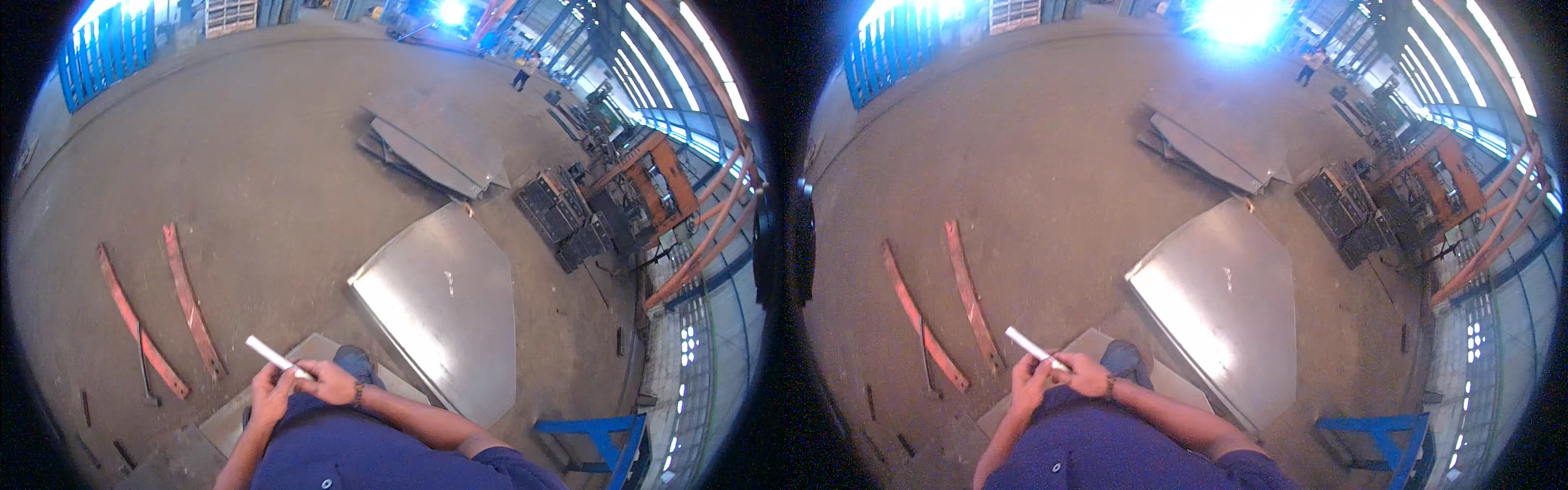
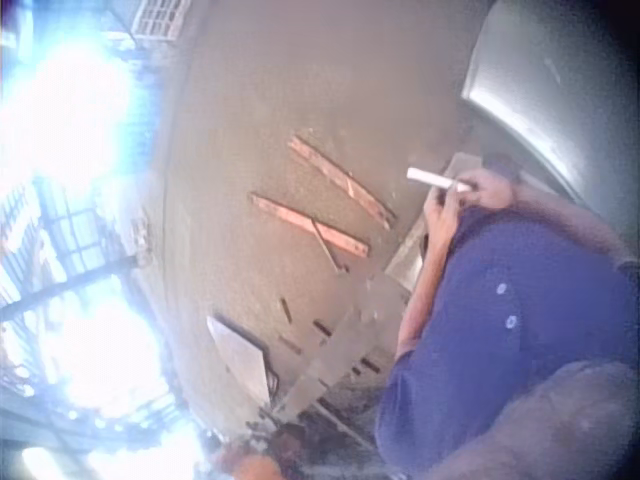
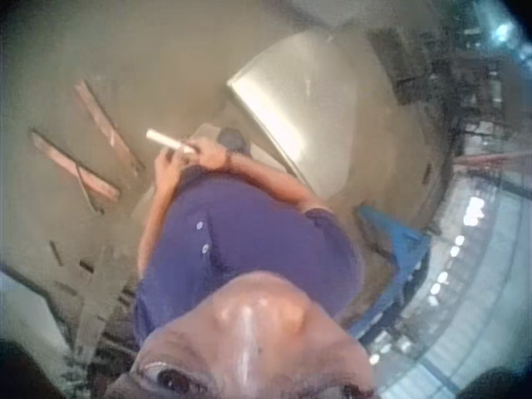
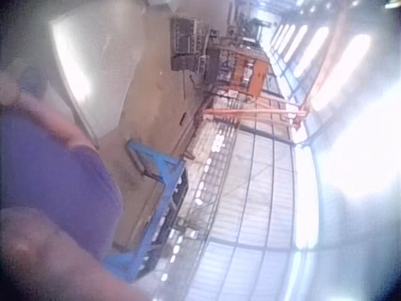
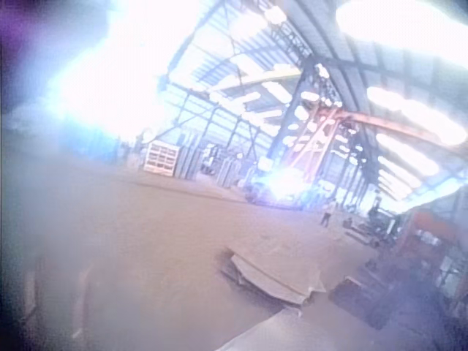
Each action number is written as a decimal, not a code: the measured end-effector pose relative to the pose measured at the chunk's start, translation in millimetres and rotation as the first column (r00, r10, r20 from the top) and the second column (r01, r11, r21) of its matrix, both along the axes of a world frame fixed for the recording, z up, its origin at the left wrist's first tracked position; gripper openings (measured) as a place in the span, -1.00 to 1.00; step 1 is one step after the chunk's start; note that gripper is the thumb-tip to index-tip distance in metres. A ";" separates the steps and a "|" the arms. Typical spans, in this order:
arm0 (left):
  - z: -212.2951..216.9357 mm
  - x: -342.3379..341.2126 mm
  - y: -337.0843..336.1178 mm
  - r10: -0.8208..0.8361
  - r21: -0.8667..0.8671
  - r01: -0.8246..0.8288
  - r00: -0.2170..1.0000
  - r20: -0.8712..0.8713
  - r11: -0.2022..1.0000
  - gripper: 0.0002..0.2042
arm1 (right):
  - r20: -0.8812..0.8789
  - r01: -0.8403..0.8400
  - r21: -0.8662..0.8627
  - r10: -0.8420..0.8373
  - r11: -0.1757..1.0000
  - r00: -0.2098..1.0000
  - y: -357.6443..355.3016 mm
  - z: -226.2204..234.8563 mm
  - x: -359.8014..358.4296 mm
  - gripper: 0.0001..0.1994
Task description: The person kneels on the workshop floor and uses a white marker to write identification codes on the edges of large metal sheets. The person moves between several sheets, writing alphanumeric labels on each one.
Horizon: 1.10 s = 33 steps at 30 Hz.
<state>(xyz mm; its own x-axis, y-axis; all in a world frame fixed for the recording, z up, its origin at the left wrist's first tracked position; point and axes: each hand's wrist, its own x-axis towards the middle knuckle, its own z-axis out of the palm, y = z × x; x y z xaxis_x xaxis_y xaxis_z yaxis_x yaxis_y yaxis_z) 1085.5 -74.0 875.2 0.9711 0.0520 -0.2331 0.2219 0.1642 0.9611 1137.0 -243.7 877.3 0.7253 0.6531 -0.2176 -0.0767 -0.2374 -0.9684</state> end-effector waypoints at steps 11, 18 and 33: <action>-73.1 113.5 77.3 0.525 0.442 -0.369 0.794 -0.307 0.817 -0.69 | 0.558 -0.568 -0.248 0.595 0.785 0.578 132.4 -65.0 280.7 -0.49; -135.5 254.4 0.6 0.812 0.375 -0.721 0.520 -0.265 0.583 -0.67 | -0.328 -0.871 -0.202 0.807 0.448 0.491 167.3 -147.1 452.1 -0.32; -155.3 320.8 -68.5 0.842 -0.204 -0.967 -0.019 -0.539 -0.152 -0.79 | -0.674 -0.975 0.021 0.717 -0.223 -0.178 200.0 -182.3 476.6 -0.71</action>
